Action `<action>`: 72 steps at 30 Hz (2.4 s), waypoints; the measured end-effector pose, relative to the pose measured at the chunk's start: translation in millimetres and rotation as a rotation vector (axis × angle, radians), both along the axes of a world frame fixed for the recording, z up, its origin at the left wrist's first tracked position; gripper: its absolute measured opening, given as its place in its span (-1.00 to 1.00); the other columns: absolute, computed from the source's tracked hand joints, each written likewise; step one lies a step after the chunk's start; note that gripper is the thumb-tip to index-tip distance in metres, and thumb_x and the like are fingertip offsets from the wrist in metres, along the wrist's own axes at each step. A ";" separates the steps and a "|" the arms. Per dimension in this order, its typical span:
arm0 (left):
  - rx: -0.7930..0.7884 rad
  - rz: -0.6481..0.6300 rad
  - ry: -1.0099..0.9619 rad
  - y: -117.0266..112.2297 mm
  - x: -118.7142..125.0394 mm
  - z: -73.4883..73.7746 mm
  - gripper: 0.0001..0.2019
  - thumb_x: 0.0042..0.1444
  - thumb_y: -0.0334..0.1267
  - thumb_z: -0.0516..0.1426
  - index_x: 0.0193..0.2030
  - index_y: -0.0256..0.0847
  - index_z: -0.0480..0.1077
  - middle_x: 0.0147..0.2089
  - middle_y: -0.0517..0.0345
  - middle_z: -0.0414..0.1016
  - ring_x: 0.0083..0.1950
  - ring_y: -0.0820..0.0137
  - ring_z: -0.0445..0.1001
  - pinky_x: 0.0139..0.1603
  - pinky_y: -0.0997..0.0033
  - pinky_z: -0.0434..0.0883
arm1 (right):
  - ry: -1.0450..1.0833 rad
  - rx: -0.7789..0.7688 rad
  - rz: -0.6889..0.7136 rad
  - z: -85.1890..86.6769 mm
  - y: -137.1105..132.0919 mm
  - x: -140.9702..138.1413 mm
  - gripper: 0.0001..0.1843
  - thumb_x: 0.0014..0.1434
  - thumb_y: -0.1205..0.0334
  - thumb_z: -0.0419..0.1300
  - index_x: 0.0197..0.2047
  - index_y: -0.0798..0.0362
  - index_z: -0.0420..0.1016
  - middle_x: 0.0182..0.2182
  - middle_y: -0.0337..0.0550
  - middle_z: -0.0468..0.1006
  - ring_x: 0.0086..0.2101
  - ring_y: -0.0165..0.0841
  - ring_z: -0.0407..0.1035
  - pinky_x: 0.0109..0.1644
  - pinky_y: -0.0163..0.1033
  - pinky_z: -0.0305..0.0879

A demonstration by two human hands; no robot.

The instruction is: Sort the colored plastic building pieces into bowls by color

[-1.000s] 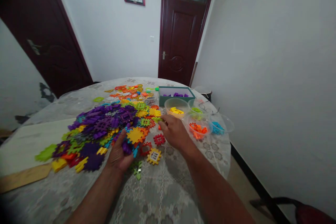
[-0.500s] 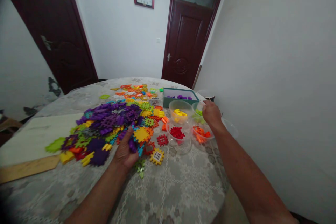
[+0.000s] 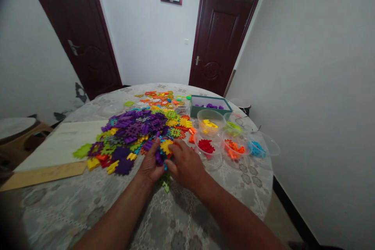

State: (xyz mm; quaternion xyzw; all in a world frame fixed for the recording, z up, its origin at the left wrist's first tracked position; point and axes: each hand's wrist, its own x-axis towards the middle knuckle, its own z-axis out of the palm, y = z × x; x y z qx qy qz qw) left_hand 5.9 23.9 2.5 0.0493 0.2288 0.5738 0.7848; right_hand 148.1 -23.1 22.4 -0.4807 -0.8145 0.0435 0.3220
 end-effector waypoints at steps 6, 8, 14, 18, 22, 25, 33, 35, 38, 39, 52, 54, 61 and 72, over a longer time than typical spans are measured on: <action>-0.023 -0.021 -0.044 1.0 -0.1 -0.3 -0.88 0.30 -0.31 0.27 -0.10 -0.31 0.56 -0.16 -0.02 0.69 -0.20 0.30 0.69 -0.14 0.36 0.65 | 0.149 0.029 -0.006 -4.0 8.4 -5.6 -0.73 0.37 0.29 0.22 0.11 0.04 0.56 0.13 0.06 0.58 0.15 -0.17 0.48 0.29 -0.01 0.44; -0.030 -0.013 -0.049 1.8 0.2 -1.4 -0.89 0.33 -0.30 0.24 -0.10 -0.31 0.56 -0.17 -0.01 0.69 -0.22 0.34 0.69 -0.16 0.40 0.64 | 0.210 0.026 -0.015 -3.7 8.9 -5.8 -0.75 0.37 0.30 0.20 0.07 0.04 0.59 0.10 0.04 0.62 0.12 -0.19 0.50 0.28 -0.04 0.44; -0.062 -0.005 -0.055 2.3 0.1 -2.0 -0.84 0.38 -0.27 0.19 -0.16 -0.31 0.54 -0.24 0.00 0.69 -0.27 0.33 0.68 -0.13 0.34 0.66 | 0.407 -0.069 -0.022 -1.4 8.1 -10.0 -0.72 0.39 0.26 0.16 0.05 -0.04 0.65 0.05 -0.08 0.68 0.08 -0.23 0.54 0.27 -0.08 0.41; -0.035 -0.014 -0.036 0.0 -0.4 0.9 -0.86 0.34 -0.23 0.24 -0.12 -0.28 0.55 -0.25 0.02 0.71 -0.29 0.29 0.69 -0.08 0.22 0.68 | 0.564 -0.236 -0.066 6.4 6.8 -6.4 -0.69 0.42 0.09 0.14 0.05 -0.02 0.65 -0.18 -0.13 0.71 -0.22 -0.27 0.59 -0.06 -0.18 0.51; -0.020 -0.012 -0.030 -1.6 -1.6 1.3 -0.82 0.27 -0.20 0.31 -0.08 -0.24 0.55 -0.26 0.03 0.71 -0.28 0.22 0.71 -0.07 0.08 0.69 | 0.486 -0.192 -0.192 28.9 23.1 27.1 -0.60 0.42 -0.04 0.11 0.06 0.04 0.62 -0.28 -0.11 0.66 -0.42 -0.30 0.50 -0.26 -0.19 0.45; -0.014 0.000 -0.043 -1.3 -2.3 -0.9 -0.83 0.22 -0.23 0.36 -0.12 -0.23 0.55 -0.27 0.07 0.71 -0.29 0.22 0.71 -0.07 0.07 0.68 | 0.212 0.018 -0.272 42.4 57.0 69.6 -0.64 0.39 0.05 0.10 -0.01 0.06 0.64 -0.11 0.03 0.67 -0.23 -0.21 0.53 -0.06 -0.11 0.44; -0.013 -0.021 -0.049 0.9 -2.6 -4.6 -0.82 0.22 -0.22 0.35 -0.13 -0.26 0.54 -0.25 0.02 0.71 -0.24 0.18 0.72 -0.06 0.04 0.68 | -0.023 0.248 -0.580 35.9 127.4 134.9 -0.57 0.29 0.27 0.02 0.09 0.22 0.58 0.02 0.30 0.62 0.06 0.00 0.46 0.22 0.10 0.34; -0.020 -0.006 -0.042 1.0 -2.4 -4.9 -0.83 0.22 -0.24 0.35 -0.14 -0.25 0.54 -0.27 0.05 0.71 -0.26 0.21 0.71 -0.08 0.08 0.68 | 0.038 0.281 -0.511 37.1 114.5 122.6 -0.57 0.32 0.25 0.03 0.13 0.18 0.56 0.07 0.24 0.61 0.10 -0.03 0.45 0.25 0.08 0.33; -0.018 -0.001 -0.036 0.3 -1.2 -4.7 -0.84 0.22 -0.25 0.35 -0.13 -0.26 0.54 -0.29 0.05 0.70 -0.27 0.22 0.71 -0.07 0.10 0.68 | 0.120 0.122 -0.287 37.8 78.2 84.8 -0.65 0.40 0.13 0.09 0.07 0.07 0.60 0.00 0.07 0.67 -0.04 -0.14 0.54 0.11 -0.04 0.43; -0.011 -0.011 -0.031 0.0 -0.8 -4.6 -0.83 0.23 -0.24 0.34 -0.11 -0.27 0.54 -0.28 0.03 0.70 -0.27 0.20 0.71 -0.07 0.09 0.68 | 0.131 0.033 -0.209 36.1 65.4 69.9 -0.67 0.41 0.10 0.10 0.06 0.04 0.61 -0.03 0.02 0.68 -0.10 -0.18 0.56 0.05 -0.08 0.45; 0.019 -0.069 0.055 2.9 0.8 -3.6 -0.83 0.27 -0.27 0.30 -0.05 -0.28 0.55 -0.18 -0.01 0.71 -0.23 0.22 0.71 -0.04 0.14 0.68 | 0.125 -0.156 -0.116 -2.1 34.6 10.7 -0.91 0.29 0.32 0.26 -0.13 -0.01 0.55 -0.18 -0.14 0.60 -0.14 -0.26 0.46 0.01 -0.18 0.36; 0.015 -0.078 0.066 2.5 2.0 -3.3 -0.81 0.27 -0.26 0.29 -0.01 -0.27 0.55 -0.14 -0.04 0.72 -0.18 0.19 0.72 -0.01 0.13 0.68 | 0.169 -0.151 -0.102 -2.0 32.2 12.4 -0.90 0.26 0.38 0.23 -0.19 0.00 0.52 -0.21 -0.17 0.58 -0.16 -0.27 0.45 -0.01 -0.20 0.34; 0.010 -0.052 0.089 0.5 3.8 -5.0 -0.85 0.32 -0.25 0.26 -0.08 -0.31 0.55 -0.20 -0.04 0.71 -0.23 0.22 0.71 -0.02 0.14 0.67 | 0.378 -0.337 -0.091 -4.7 29.9 21.0 -0.85 0.25 0.32 0.21 -0.12 -0.01 0.56 -0.23 -0.24 0.63 -0.24 -0.31 0.47 -0.14 -0.24 0.34; -0.018 -0.055 0.122 -1.0 1.5 -7.8 -0.82 0.29 -0.20 0.29 -0.09 -0.28 0.54 -0.26 0.01 0.70 -0.32 0.25 0.68 -0.13 0.14 0.69 | 0.623 -0.689 0.023 -3.4 35.9 32.4 -0.82 0.17 0.18 0.28 -0.17 0.04 0.60 -0.38 -0.27 0.61 -0.44 -0.41 0.37 -0.41 -0.35 0.26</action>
